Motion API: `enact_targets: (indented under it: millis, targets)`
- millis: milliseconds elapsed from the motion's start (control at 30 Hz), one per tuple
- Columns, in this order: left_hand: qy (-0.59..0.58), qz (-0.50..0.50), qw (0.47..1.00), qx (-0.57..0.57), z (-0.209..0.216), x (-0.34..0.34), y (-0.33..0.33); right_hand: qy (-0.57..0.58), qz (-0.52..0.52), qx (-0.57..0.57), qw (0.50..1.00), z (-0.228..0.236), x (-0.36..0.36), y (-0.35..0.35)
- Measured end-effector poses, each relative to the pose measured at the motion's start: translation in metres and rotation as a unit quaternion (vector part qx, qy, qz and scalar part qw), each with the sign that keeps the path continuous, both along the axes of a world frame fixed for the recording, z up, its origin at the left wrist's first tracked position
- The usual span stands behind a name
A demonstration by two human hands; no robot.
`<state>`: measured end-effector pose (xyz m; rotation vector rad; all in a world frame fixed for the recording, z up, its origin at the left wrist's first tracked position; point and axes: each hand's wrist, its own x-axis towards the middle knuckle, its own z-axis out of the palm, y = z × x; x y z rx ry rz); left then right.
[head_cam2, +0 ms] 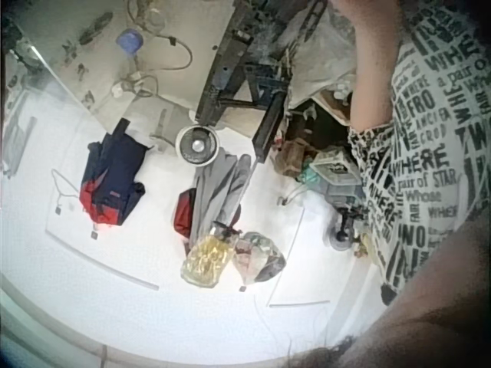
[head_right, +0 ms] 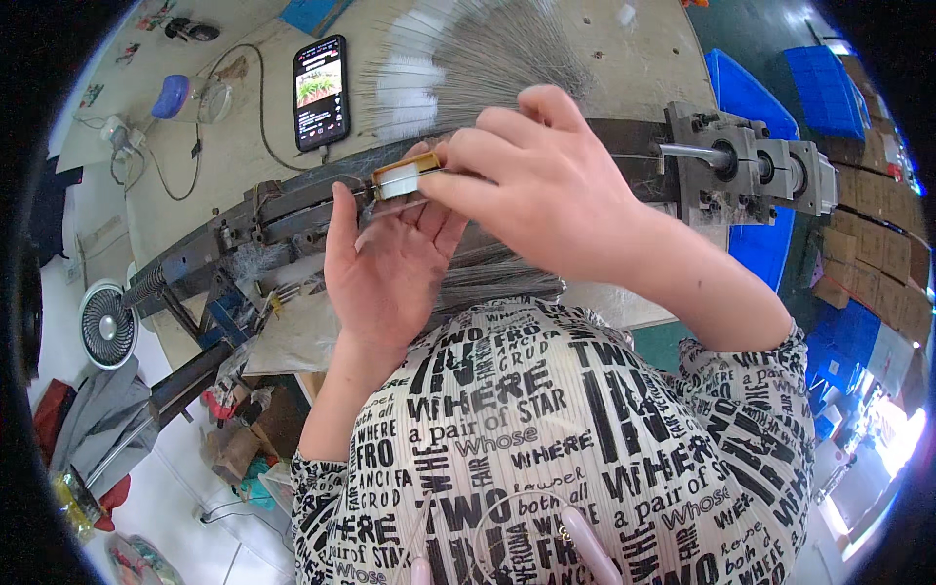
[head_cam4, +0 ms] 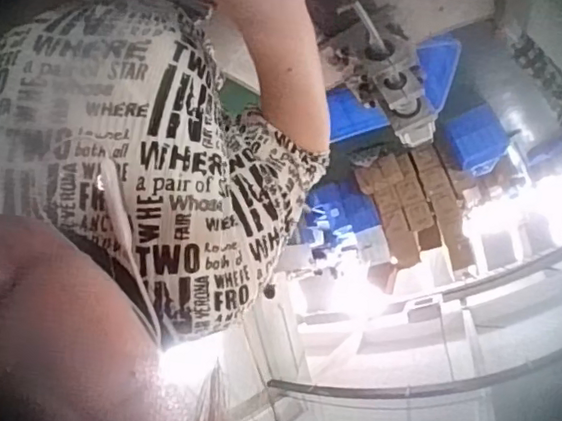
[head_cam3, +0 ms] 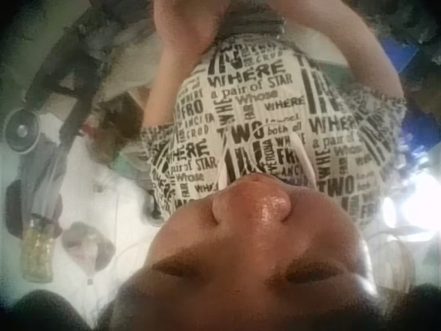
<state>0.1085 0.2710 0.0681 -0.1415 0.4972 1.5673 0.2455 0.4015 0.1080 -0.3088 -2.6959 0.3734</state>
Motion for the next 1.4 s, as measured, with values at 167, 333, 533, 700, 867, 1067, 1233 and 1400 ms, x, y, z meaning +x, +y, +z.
enact_targets:
  millis: [167,333,533,700,867,1067,1233,1400]
  targets:
    - [-0.015,0.016,0.999,-0.029,0.003,0.0,0.001,0.011,-0.02,0.07,0.997,0.001,0.0,0.011]
    - [0.006,0.017,0.999,-0.039,0.001,0.001,0.003,-0.02,-0.022,0.075,0.997,-0.002,0.007,0.017]
    - [0.014,0.02,0.999,-0.04,0.002,-0.002,0.001,-0.023,-0.007,0.105,0.994,0.001,0.0,0.012]
    - [-0.002,0.032,0.999,-0.006,-0.003,-0.003,0.0,-0.026,0.022,0.119,0.992,0.0,-0.005,0.002]
    - [-0.013,0.038,0.998,-0.041,0.002,-0.004,0.0,-0.052,0.018,0.09,0.994,0.005,-0.006,0.015]
    - [-0.001,0.033,0.999,-0.03,0.004,-0.004,0.001,0.058,0.008,0.0,0.998,-0.008,-0.008,0.016]
    - [-0.001,0.022,0.999,-0.035,0.012,-0.005,0.004,-0.035,-0.019,0.025,0.999,-0.02,0.0,0.013]
    - [0.037,0.011,0.999,-0.034,0.008,-0.003,0.005,-0.053,-0.043,0.017,0.998,-0.012,0.011,0.008]
